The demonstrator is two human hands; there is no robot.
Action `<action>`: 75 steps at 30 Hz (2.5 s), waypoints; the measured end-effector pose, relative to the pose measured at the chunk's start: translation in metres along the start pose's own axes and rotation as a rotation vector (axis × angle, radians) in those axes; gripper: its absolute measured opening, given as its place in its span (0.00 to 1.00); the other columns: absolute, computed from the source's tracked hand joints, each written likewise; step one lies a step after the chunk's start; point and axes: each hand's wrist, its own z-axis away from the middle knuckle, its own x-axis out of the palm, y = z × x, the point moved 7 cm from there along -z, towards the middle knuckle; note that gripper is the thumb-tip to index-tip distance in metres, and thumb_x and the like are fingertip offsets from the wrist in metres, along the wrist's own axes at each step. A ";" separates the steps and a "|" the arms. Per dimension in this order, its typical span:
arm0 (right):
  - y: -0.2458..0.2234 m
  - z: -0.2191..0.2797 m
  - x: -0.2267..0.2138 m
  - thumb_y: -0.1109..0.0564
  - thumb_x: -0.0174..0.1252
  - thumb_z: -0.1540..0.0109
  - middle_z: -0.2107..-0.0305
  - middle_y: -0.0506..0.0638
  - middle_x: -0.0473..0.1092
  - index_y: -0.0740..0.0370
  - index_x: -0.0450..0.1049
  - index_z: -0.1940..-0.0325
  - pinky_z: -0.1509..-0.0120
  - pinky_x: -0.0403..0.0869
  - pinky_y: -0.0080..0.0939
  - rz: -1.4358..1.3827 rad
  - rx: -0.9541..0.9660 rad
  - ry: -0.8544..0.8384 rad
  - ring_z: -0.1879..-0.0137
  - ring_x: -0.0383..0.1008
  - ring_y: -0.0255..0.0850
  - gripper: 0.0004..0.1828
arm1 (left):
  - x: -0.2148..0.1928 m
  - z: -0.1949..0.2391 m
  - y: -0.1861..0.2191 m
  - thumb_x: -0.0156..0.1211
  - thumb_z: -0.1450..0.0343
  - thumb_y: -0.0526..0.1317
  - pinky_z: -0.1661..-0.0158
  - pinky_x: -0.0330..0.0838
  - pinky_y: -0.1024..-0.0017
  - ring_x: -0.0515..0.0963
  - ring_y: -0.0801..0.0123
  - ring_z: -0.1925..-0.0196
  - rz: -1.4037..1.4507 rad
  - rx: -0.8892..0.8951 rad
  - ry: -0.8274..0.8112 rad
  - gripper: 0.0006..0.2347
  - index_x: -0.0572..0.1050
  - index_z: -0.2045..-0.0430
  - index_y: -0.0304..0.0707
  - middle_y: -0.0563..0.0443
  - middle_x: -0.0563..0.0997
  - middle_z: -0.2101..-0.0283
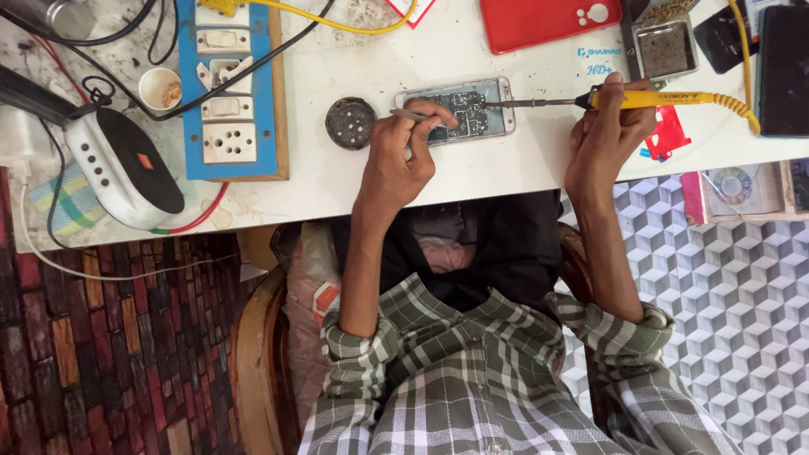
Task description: The person uses a soldering iron and tweezers to work on a smartphone motherboard. They repeatedly apply heat to various points on the circuit board while holding it steady with the other hand.
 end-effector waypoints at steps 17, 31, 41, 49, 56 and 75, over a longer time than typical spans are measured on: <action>0.004 0.000 -0.006 0.51 0.56 0.23 0.76 0.44 0.57 0.59 0.60 0.58 0.77 0.52 0.34 0.011 0.010 0.042 0.79 0.49 0.29 0.16 | 0.000 0.000 0.003 0.45 0.26 0.19 0.54 0.82 0.70 0.88 0.56 0.56 0.035 0.090 0.009 0.07 0.71 0.64 0.24 0.41 0.84 0.58; 0.004 0.001 -0.006 0.52 0.56 0.23 0.77 0.43 0.55 0.59 0.59 0.60 0.81 0.51 0.31 0.005 -0.015 0.001 0.82 0.47 0.27 0.17 | 0.001 0.001 0.002 0.47 0.25 0.20 0.56 0.81 0.69 0.88 0.57 0.57 0.029 0.091 0.013 0.07 0.73 0.63 0.25 0.43 0.84 0.60; 0.003 0.001 -0.008 0.52 0.56 0.23 0.76 0.44 0.57 0.59 0.59 0.58 0.81 0.53 0.32 -0.006 -0.035 0.011 0.82 0.49 0.28 0.17 | 0.002 0.002 -0.001 0.47 0.25 0.20 0.55 0.82 0.69 0.88 0.59 0.56 0.027 0.069 0.005 0.08 0.74 0.62 0.27 0.43 0.85 0.60; 0.001 0.003 -0.009 0.55 0.57 0.23 0.75 0.44 0.57 0.59 0.60 0.58 0.81 0.49 0.31 -0.107 -0.032 0.033 0.80 0.47 0.27 0.14 | 0.000 0.001 0.000 0.46 0.24 0.21 0.57 0.81 0.69 0.88 0.60 0.58 0.039 0.074 0.008 0.07 0.74 0.62 0.27 0.44 0.85 0.59; 0.001 -0.001 -0.004 0.53 0.57 0.24 0.74 0.45 0.60 0.59 0.59 0.60 0.78 0.54 0.34 -0.007 -0.035 -0.007 0.80 0.50 0.29 0.16 | 0.001 0.001 -0.002 0.47 0.24 0.22 0.64 0.77 0.70 0.87 0.62 0.64 0.026 0.040 0.001 0.07 0.75 0.64 0.27 0.45 0.85 0.61; 0.004 -0.001 -0.007 0.53 0.57 0.23 0.75 0.45 0.58 0.60 0.60 0.58 0.77 0.55 0.34 0.012 -0.040 -0.005 0.80 0.50 0.29 0.15 | 0.001 0.002 0.000 0.46 0.26 0.21 0.57 0.81 0.69 0.88 0.60 0.57 0.026 0.095 0.010 0.07 0.72 0.63 0.26 0.43 0.85 0.60</action>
